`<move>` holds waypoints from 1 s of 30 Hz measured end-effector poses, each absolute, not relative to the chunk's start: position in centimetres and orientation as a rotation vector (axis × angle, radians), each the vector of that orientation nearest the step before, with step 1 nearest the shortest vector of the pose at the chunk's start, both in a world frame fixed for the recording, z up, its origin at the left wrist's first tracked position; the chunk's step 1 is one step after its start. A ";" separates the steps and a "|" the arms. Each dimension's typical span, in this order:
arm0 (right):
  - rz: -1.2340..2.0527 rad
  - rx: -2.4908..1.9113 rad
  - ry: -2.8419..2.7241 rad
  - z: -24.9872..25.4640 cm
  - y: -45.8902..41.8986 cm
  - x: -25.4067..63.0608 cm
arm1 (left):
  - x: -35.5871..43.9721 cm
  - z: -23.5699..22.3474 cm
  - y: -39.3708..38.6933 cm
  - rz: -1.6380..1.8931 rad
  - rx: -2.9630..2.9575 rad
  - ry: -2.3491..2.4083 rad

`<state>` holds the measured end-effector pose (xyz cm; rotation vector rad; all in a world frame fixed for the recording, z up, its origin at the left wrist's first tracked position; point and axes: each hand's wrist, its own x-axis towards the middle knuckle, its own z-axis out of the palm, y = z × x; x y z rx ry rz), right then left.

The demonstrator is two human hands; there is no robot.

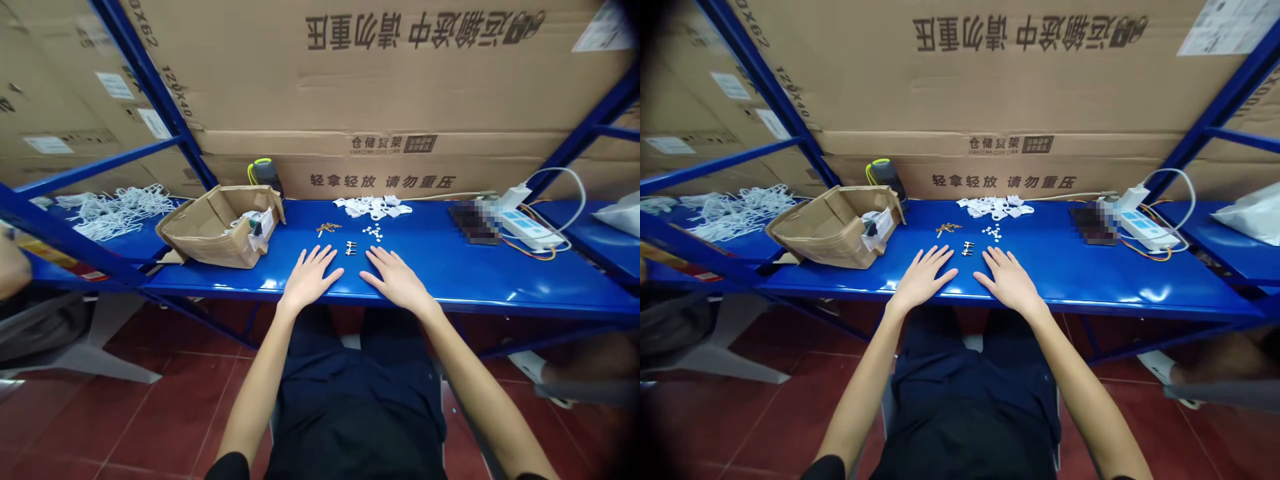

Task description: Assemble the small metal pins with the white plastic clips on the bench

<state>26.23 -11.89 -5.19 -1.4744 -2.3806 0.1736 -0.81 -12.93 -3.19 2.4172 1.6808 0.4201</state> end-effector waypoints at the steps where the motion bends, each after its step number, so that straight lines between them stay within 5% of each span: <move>1: 0.175 -1.481 -2.384 -5.1 -11.9 26.2 | -0.8 -3.1 -12.9 0.410 2.418 1.686; 20: 0.127 -1.424 -2.282 -4.4 -10.6 27.4 | -0.9 -2.5 -12.8 0.369 2.431 1.664; 30: -0.003 -1.689 -2.333 -1.7 -3.9 28.3 | -2.4 -0.4 -5.2 0.547 2.424 1.979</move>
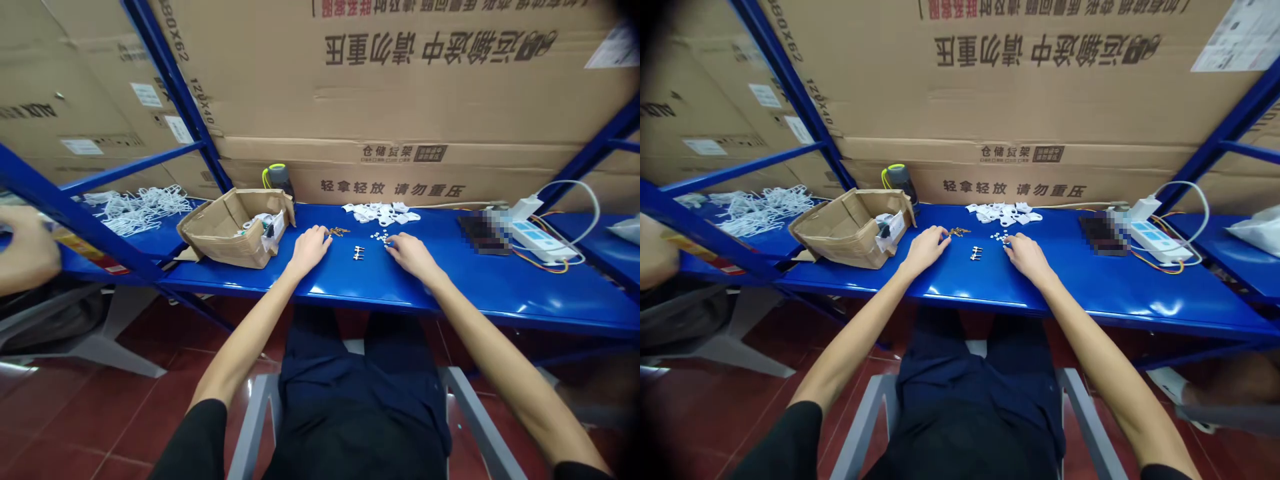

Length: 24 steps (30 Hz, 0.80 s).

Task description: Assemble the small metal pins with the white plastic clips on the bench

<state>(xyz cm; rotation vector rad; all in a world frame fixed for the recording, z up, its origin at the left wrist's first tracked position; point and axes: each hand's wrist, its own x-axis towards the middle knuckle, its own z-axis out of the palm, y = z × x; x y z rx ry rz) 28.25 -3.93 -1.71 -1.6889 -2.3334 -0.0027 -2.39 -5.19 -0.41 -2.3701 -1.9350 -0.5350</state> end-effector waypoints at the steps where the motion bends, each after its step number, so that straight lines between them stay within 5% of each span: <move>1: -0.001 -1.701 -2.345 -1.6 -3.8 28.1 | -2.4 -0.5 -4.6 -0.515 -2.354 -1.926; 13: 0.170 -1.613 -2.225 -0.9 -2.6 26.7 | -1.8 -1.1 -1.8 -0.460 -2.497 -1.716; 24: 1.076 -0.824 -1.533 -0.8 1.5 22.8 | 3.6 -1.1 2.7 -2.187 -2.701 -1.576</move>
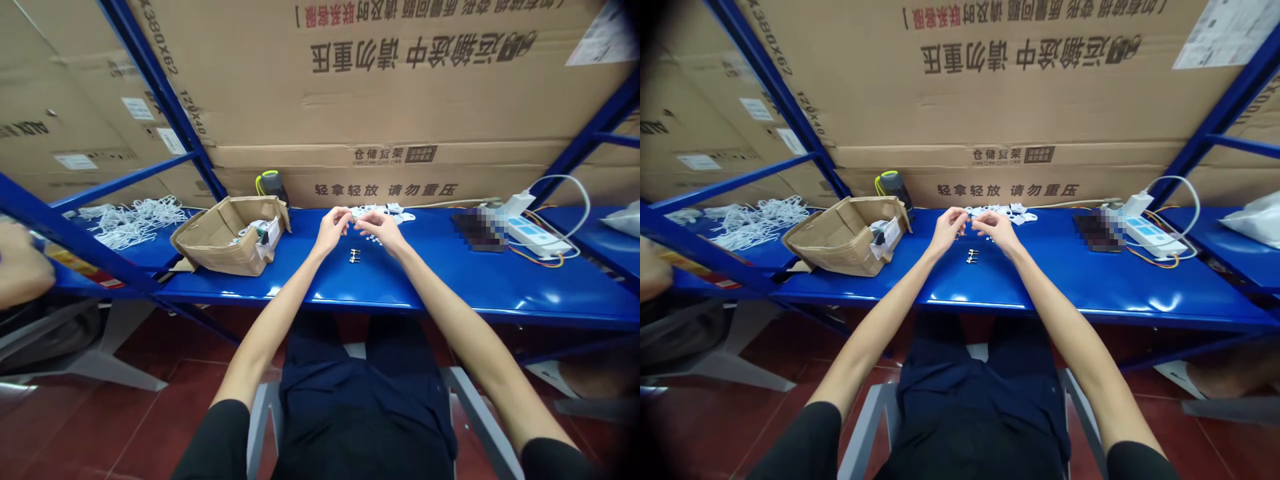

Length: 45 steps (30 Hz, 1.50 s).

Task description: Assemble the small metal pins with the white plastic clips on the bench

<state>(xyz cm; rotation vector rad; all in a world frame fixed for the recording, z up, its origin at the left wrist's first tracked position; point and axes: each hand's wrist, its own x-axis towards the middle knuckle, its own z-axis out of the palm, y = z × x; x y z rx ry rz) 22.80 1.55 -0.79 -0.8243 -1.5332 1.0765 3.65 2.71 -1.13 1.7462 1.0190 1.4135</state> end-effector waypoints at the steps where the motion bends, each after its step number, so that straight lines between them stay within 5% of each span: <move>1: 1.128 -0.815 -1.494 -1.0 1.5 22.7 | 3.9 -1.4 2.7 1.428 1.721 0.988; 29: 0.574 -0.938 -1.892 -1.5 0.1 23.8 | 2.6 -2.7 1.3 1.231 1.857 1.086; 45: 0.502 -1.098 -1.936 -2.7 -3.7 20.8 | 2.2 -2.5 1.3 1.597 1.975 1.434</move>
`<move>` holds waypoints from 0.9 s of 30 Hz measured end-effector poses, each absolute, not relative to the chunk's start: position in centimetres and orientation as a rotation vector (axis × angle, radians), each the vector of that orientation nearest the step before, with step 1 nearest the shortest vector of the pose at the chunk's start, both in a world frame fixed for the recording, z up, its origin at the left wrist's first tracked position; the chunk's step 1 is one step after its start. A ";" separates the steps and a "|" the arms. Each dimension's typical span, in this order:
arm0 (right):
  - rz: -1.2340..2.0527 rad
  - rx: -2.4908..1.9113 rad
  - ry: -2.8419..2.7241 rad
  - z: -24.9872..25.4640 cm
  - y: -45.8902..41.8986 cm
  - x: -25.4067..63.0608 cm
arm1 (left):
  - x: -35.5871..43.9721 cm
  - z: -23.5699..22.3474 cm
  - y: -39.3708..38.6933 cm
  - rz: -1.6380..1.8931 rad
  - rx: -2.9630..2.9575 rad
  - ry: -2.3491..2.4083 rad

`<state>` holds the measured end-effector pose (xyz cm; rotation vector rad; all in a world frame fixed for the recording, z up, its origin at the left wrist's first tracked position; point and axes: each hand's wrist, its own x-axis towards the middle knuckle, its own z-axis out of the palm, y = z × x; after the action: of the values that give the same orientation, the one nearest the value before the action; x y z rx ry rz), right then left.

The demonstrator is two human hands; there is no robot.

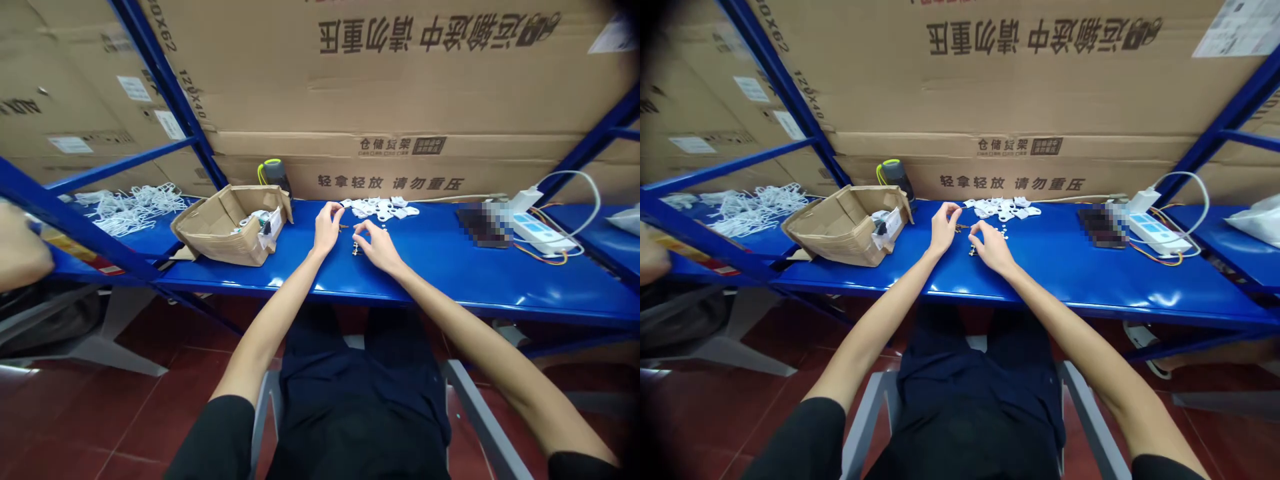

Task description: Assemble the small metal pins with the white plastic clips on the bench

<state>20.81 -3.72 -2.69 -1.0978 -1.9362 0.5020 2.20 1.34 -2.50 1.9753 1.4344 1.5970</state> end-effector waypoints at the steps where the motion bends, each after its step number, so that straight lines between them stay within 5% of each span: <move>1: 0.532 -1.105 -1.932 -3.1 -3.9 19.9 | 2.1 -2.4 1.3 1.653 1.968 1.467; 12: 0.646 -1.115 -1.862 -4.7 -0.1 12.4 | 0.4 0.2 1.0 2.268 1.647 1.639; 27: 0.757 -1.131 -1.458 -4.8 0.1 5.7 | -1.0 0.9 1.2 2.453 1.669 1.527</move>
<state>5.70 0.09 -4.75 -1.1306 -1.4575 0.7573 -1.04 1.18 0.87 1.6690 1.5271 2.4528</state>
